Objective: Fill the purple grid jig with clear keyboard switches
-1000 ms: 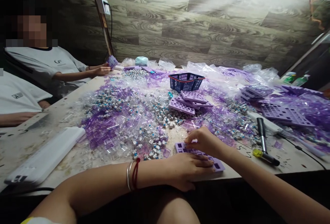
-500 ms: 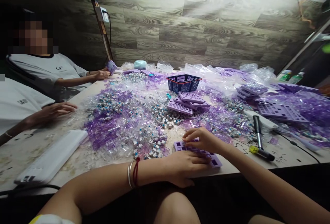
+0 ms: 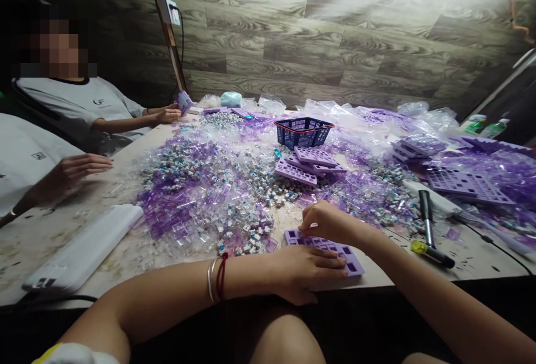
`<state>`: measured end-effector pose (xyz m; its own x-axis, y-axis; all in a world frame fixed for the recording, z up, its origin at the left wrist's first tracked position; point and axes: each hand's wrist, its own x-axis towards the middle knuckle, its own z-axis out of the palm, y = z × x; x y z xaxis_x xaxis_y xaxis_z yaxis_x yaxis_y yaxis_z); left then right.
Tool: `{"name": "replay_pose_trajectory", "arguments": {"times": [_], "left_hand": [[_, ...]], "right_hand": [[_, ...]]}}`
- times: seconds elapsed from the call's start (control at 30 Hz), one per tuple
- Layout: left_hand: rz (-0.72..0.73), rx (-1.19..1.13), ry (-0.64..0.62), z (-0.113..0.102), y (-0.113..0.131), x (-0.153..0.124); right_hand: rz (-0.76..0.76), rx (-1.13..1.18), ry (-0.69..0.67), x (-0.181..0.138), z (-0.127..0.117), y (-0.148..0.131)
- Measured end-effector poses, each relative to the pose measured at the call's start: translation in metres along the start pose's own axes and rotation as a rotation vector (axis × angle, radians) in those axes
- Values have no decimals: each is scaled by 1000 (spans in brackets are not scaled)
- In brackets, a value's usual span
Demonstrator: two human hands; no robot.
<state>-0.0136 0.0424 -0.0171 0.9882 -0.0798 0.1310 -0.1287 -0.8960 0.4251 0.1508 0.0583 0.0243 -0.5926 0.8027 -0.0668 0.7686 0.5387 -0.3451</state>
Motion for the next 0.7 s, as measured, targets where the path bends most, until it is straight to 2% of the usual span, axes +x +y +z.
{"name": "replay_pose_trajectory", "arguments": {"times": [0.17, 0.37, 0.57, 0.7], "left_hand": [[60, -1, 40, 8, -7, 1], [59, 31, 12, 5, -5, 1], [39, 100, 19, 3, 1, -2], [42, 187, 37, 7, 10, -3]], "right_hand": [[-16, -5, 12, 0, 4, 0], [-13, -26, 48, 0, 11, -1], [40, 26, 157, -9, 16, -4], [123, 256, 242, -23, 18, 1]]}}
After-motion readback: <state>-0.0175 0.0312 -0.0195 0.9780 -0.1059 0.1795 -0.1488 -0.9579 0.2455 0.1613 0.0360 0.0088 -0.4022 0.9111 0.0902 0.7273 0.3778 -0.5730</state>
